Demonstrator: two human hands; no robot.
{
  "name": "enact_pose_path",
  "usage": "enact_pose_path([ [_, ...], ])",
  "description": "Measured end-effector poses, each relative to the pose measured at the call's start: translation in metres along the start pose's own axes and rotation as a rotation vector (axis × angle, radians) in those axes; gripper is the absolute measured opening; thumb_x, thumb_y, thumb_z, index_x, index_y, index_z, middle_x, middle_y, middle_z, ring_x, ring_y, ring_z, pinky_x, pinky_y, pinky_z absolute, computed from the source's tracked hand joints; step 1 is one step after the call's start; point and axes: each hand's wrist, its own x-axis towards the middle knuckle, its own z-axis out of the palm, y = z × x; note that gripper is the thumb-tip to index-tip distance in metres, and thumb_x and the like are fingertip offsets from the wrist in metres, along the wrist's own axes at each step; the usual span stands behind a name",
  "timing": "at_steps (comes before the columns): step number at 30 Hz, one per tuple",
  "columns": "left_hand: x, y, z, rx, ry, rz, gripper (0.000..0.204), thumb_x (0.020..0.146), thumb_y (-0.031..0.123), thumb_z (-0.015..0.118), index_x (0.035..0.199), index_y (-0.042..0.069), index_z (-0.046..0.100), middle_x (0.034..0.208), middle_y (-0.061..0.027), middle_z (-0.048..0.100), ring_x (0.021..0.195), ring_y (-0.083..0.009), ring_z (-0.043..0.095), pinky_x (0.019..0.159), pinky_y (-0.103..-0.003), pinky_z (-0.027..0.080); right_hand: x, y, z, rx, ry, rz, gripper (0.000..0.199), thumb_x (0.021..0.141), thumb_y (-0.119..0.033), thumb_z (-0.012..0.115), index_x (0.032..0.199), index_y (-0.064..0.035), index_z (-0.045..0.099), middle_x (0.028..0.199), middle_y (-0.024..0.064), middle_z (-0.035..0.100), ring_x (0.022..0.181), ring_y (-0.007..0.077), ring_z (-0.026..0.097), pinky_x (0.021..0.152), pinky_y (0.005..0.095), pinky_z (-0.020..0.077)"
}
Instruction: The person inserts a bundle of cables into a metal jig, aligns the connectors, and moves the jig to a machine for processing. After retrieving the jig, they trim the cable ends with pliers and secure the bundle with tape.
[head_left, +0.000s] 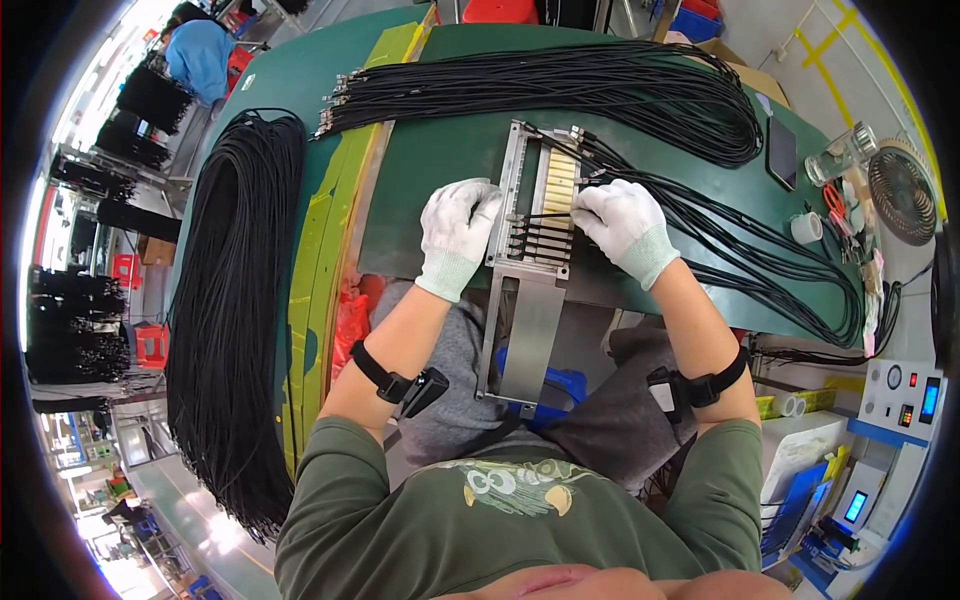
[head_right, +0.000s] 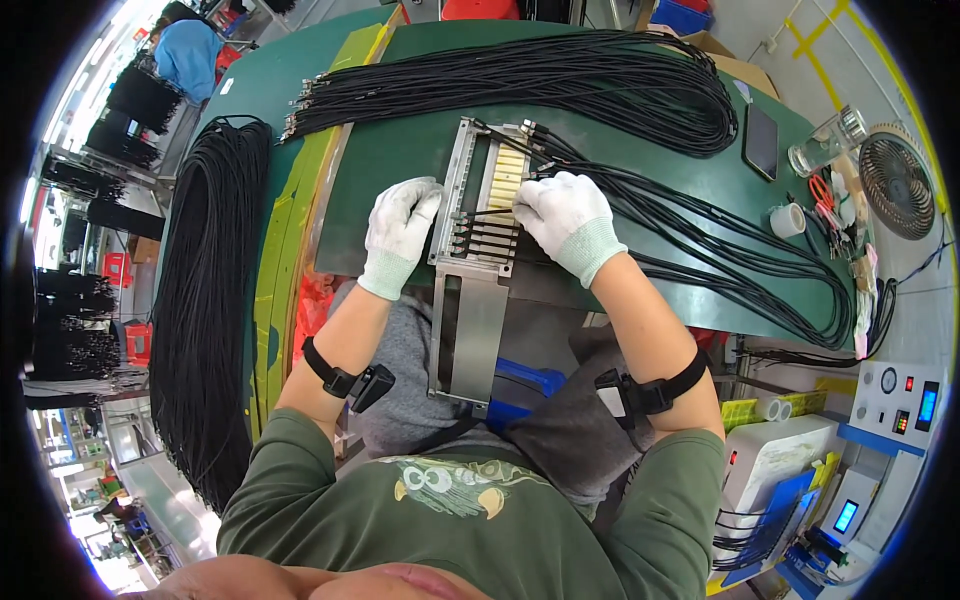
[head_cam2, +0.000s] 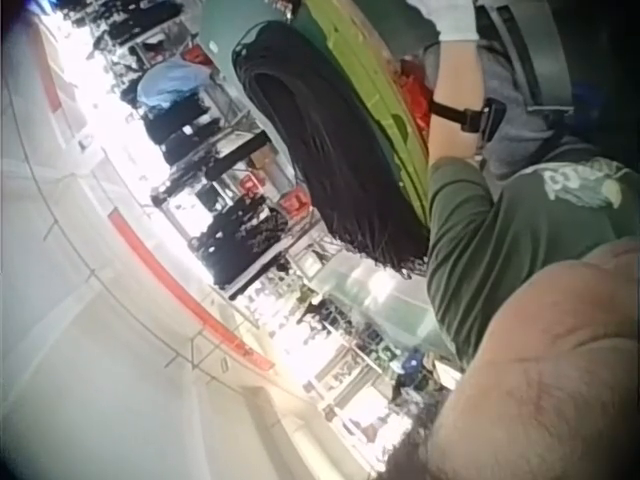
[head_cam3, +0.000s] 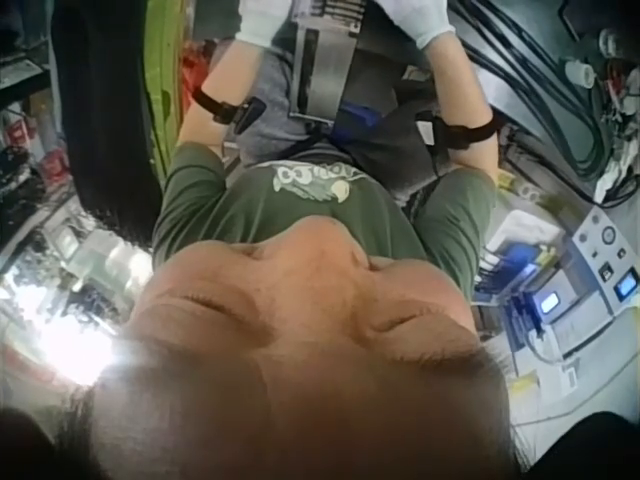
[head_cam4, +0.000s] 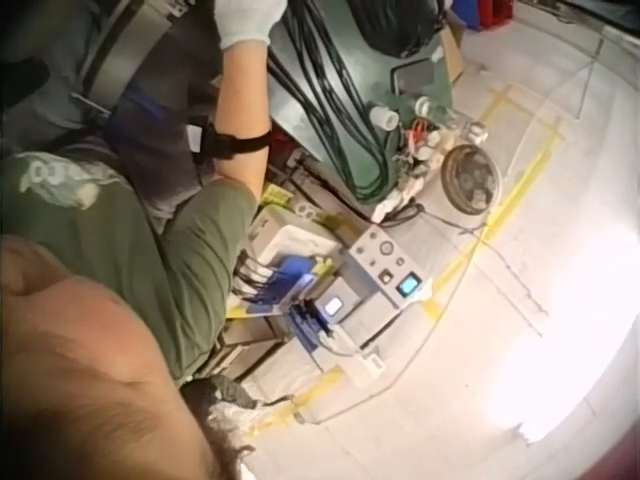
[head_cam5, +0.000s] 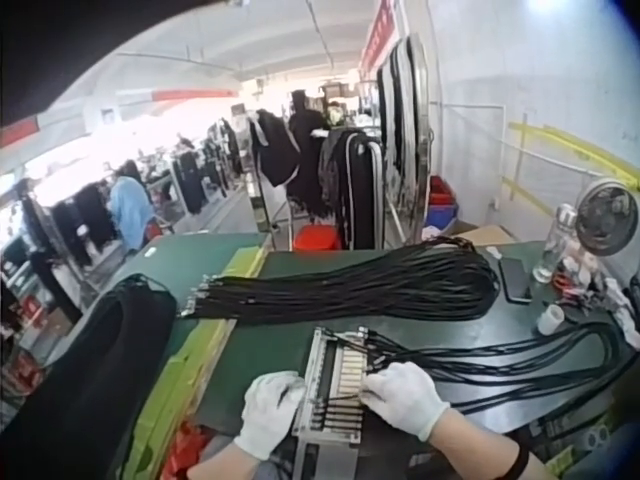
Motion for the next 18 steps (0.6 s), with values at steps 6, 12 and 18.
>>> enact_pose_path([
  [6, 0.001, 0.001, 0.001, -0.076, -0.039, -0.046, 0.016, 0.087, 0.024, 0.066, 0.089, 0.01, 0.071, 0.099, -0.0065, 0.071, 0.097, -0.0282, 0.063, 0.091, -0.04, 0.046, -0.002, 0.004, 0.002, -0.023, 0.017, 0.006, 0.015, 0.089, -0.028, 0.06, 0.09, -0.0155, 0.068, 0.076, 0.0053, 0.065, 0.08, 0.0253, 0.062, 0.073, 0.0384, 0.0471],
  [12, 0.003, 0.015, 0.001, -0.097, -0.128, -0.01, 0.02, 0.088, 0.026, 0.066, 0.101, 0.013, 0.073, 0.117, -0.0137, 0.064, 0.112, -0.0325, 0.056, 0.098, -0.041, 0.044, -0.003, 0.005, 0.004, 0.066, 0.005, 0.063, 0.014, 0.085, -0.025, 0.065, 0.087, -0.011, 0.068, 0.077, 0.0064, 0.066, 0.081, 0.0272, 0.062, 0.077, 0.0405, 0.0474],
  [18, -0.003, 0.031, 0.012, 0.173, -0.191, 0.336, 0.027, 0.083, 0.036, 0.069, 0.106, 0.023, 0.075, 0.131, -0.0208, 0.055, 0.124, -0.0439, 0.045, 0.106, -0.051, 0.036, 0.002, 0.011, -0.001, -0.001, 0.072, 0.021, 0.019, 0.086, -0.031, 0.065, 0.094, -0.0151, 0.069, 0.08, 0.0067, 0.068, 0.085, 0.0275, 0.063, 0.079, 0.0391, 0.0485],
])
